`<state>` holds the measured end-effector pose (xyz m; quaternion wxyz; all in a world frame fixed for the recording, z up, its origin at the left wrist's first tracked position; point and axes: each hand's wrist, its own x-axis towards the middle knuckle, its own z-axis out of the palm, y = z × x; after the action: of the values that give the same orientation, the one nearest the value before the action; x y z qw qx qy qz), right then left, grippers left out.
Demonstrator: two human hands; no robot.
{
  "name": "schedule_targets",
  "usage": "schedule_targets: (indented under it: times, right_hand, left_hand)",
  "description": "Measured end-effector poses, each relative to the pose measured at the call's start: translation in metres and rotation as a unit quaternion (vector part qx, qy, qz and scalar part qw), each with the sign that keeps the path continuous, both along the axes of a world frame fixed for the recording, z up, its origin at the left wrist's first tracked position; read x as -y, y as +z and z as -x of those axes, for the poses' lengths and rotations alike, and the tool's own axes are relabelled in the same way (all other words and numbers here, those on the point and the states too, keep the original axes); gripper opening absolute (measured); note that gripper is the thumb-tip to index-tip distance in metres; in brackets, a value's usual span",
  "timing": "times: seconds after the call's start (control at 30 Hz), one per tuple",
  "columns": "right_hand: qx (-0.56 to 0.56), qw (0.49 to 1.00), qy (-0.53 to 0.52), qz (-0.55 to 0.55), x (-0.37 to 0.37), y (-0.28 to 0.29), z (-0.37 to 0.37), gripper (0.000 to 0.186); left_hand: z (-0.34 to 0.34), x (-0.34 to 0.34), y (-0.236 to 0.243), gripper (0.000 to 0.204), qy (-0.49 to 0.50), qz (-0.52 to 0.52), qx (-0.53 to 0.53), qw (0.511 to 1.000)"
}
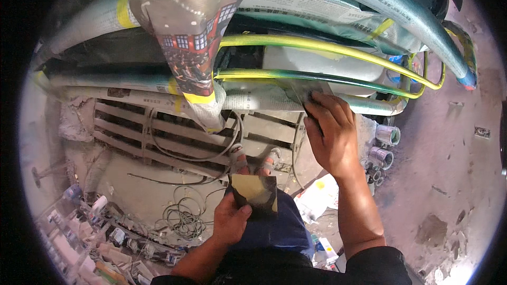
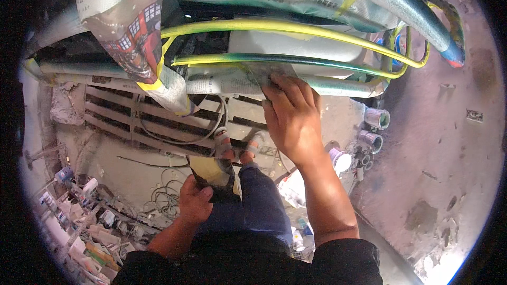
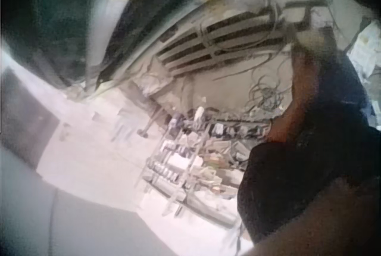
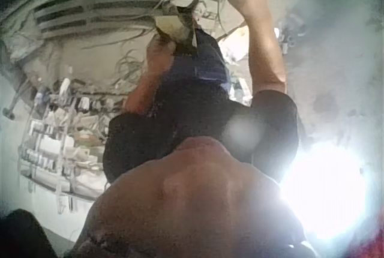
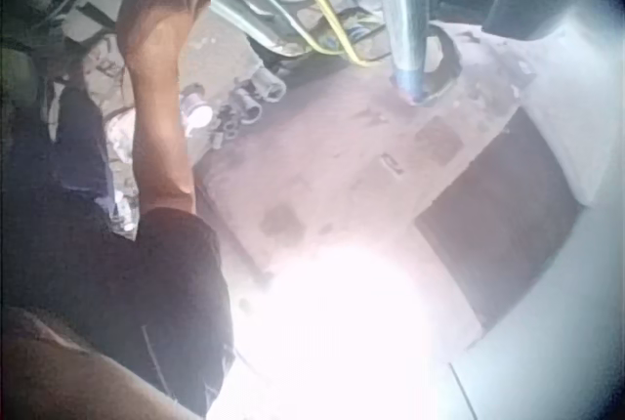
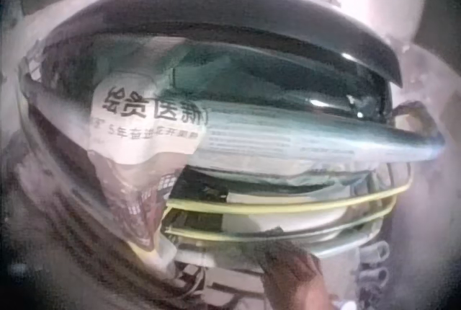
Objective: The person applies a yellow body filler to a car door using a metal putty knife and then smooths it with a yellow sponge. The door is masked with newspaper and tape. The person repeatedly scoops filler onto the knife and spreads it over the door surface.
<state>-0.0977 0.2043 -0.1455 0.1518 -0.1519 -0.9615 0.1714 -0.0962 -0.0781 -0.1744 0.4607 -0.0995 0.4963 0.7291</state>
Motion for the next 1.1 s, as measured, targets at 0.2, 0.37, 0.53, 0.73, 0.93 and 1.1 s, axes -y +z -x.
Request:
schedule_targets:
  times: [0.2,0.37,0.53,0.73,0.93,1.1]
  right_hand:
    - [0.047,0.997,0.028,-0.057,-0.012,-0.010,0.036,0.029]
    - [0.035,0.980,0.184,-0.063,-0.030,-0.021,0.066,0.033]
    - [0.008,0.967,0.254,0.016,-0.041,-0.039,0.078,0.033]
    - [0.011,0.964,0.264,-0.004,-0.047,-0.044,0.087,0.030]
    - [-0.005,0.966,0.259,-0.009,-0.050,-0.049,0.089,0.030]
    - [-0.002,0.966,0.256,0.019,-0.053,-0.050,0.090,0.030]
  left_hand:
    - [-0.017,0.014,-0.018,0.036,-0.035,-0.006,0.001,0.999]
    - [-0.020,0.019,-0.024,0.036,-0.006,-0.042,0.009,0.999]
    - [-0.017,0.021,-0.020,0.034,-0.023,-0.027,0.010,0.999]
    - [-0.020,0.027,-0.022,0.033,-0.052,0.001,0.000,0.999]
    - [-0.024,0.022,-0.022,0.035,-0.049,-0.006,0.011,0.999]
    - [-0.028,0.021,-0.021,0.037,-0.047,-0.015,0.029,0.998]
